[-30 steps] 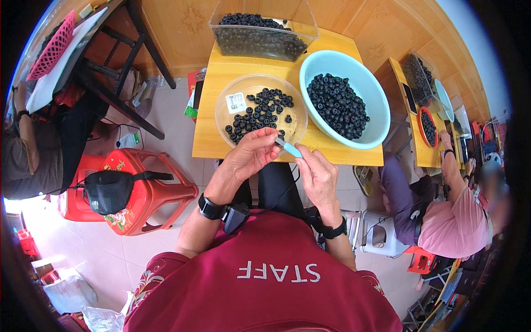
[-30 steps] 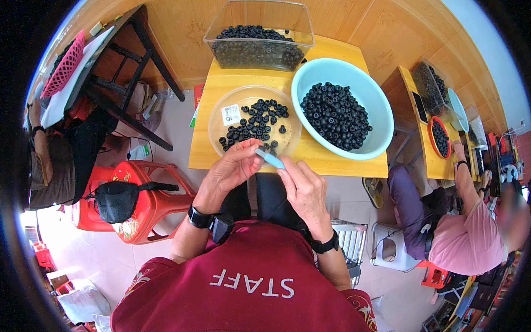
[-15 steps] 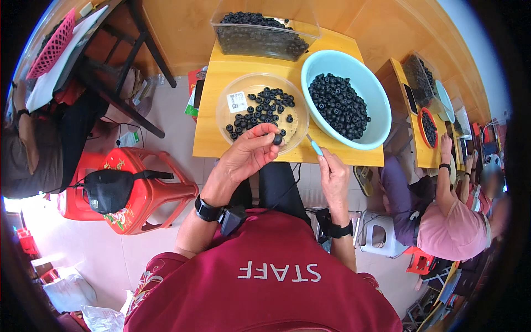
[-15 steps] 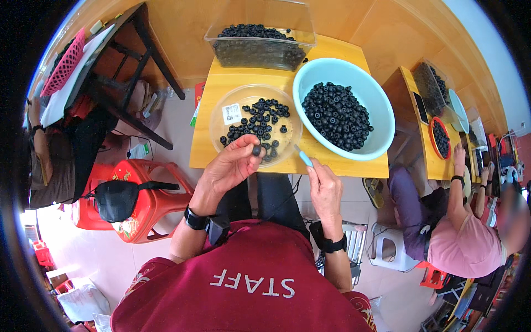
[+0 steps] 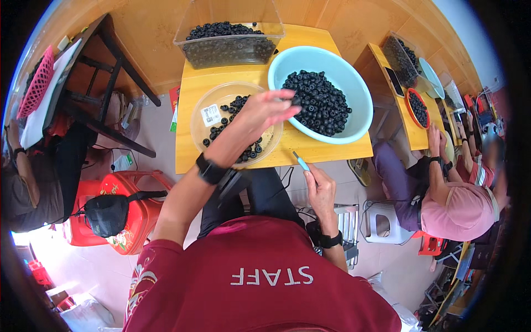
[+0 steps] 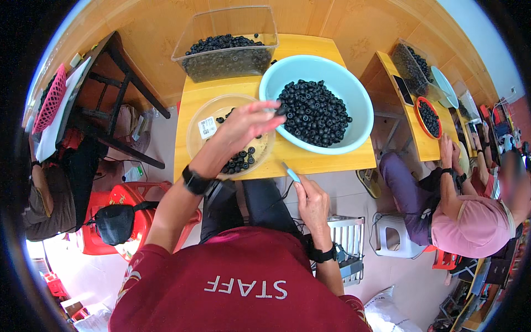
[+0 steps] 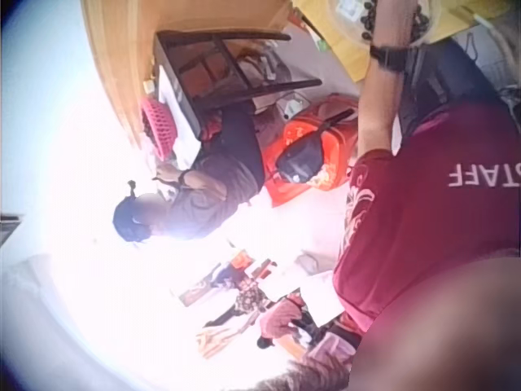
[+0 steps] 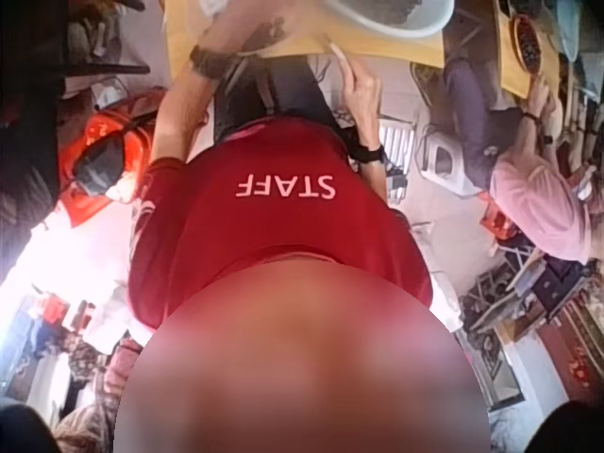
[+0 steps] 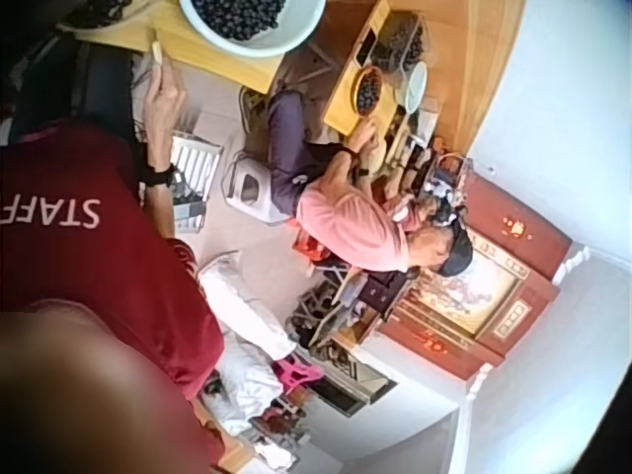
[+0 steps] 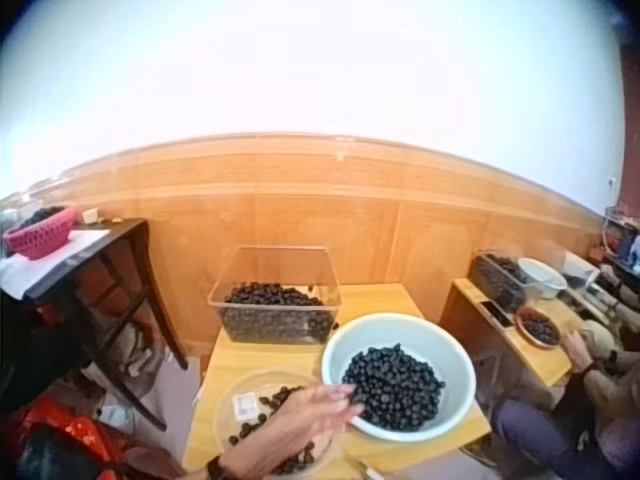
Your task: Manually sorting small black round objects (likely berries or seeds) by picking them individually and moving them between containers.
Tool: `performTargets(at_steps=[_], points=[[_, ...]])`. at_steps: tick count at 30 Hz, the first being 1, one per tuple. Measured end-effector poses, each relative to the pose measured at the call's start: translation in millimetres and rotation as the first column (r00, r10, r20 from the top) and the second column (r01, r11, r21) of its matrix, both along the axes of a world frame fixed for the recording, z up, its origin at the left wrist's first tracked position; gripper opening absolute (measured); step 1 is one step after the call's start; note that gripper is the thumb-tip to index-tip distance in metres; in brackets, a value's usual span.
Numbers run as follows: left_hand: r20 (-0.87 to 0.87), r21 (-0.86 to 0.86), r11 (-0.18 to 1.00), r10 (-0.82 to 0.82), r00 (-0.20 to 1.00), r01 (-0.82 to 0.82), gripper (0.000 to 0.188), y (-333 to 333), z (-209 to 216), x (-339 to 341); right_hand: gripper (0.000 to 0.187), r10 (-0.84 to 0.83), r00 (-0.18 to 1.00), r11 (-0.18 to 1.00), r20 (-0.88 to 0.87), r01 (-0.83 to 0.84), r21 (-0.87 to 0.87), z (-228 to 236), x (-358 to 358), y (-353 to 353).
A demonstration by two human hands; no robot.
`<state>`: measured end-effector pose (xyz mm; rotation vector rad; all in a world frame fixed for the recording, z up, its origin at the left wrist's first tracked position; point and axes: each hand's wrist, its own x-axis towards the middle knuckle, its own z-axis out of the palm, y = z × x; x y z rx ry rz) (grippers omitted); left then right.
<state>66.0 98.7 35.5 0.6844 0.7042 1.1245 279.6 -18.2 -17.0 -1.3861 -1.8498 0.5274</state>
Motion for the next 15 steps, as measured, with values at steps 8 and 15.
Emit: performTargets(at_steps=[8,15], points=[[-0.17,0.15,0.982,0.137,0.976,-0.112,0.035,6.6,42.9,-18.7,0.02,-0.056,0.998,0.998,0.017,0.057,-0.033,-6.5,12.9,-0.5],[-0.737,0.159,0.985,0.164,0.656,-0.068,0.015,3.8,-37.7,-39.5,0.02,-0.012,1.0,0.999,0.027,0.014,-0.05,1.8,1.7,1.9]])
